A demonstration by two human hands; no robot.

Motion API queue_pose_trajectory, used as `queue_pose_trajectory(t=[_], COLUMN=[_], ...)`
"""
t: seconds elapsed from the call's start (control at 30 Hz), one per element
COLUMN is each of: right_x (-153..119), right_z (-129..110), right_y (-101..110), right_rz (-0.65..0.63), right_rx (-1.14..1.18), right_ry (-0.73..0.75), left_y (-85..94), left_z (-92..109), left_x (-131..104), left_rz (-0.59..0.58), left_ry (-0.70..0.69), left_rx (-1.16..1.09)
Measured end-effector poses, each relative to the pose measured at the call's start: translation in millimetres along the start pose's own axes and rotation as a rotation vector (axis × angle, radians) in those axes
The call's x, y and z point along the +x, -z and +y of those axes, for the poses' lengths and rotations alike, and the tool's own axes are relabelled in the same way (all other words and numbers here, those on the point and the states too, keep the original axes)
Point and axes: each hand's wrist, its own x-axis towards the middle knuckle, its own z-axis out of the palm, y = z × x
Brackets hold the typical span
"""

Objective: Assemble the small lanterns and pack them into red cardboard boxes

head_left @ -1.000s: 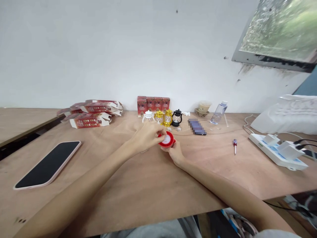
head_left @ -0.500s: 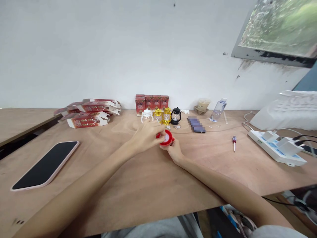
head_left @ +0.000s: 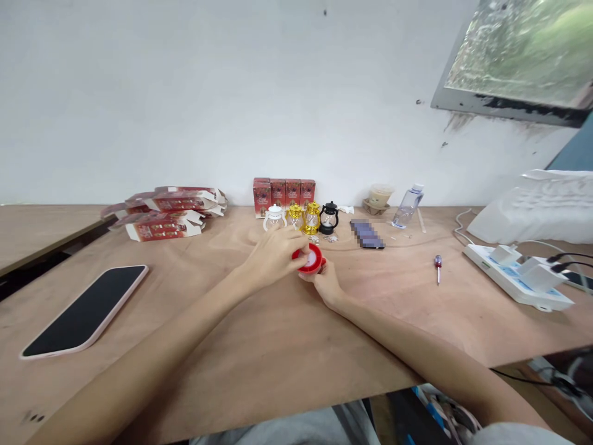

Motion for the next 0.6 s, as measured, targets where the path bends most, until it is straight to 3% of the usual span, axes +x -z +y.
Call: queue_pose_trajectory(t=[0.27,0.6], right_x=[-0.3,0.1], right_z=[-0.8,1.5], right_y=[-1.0,0.3], right_rz=[0.016,-0.021], right_rx=[0.023,-0.041], right_ry=[-0.032,0.017], left_y=[0.8,18.7], left_z=[0.3,-0.7], left_x=[0.7,2.0], left_rz=[-0.021,-0.12], left_ry=[0.011,0.149], left_rx=[0.019,-0.299])
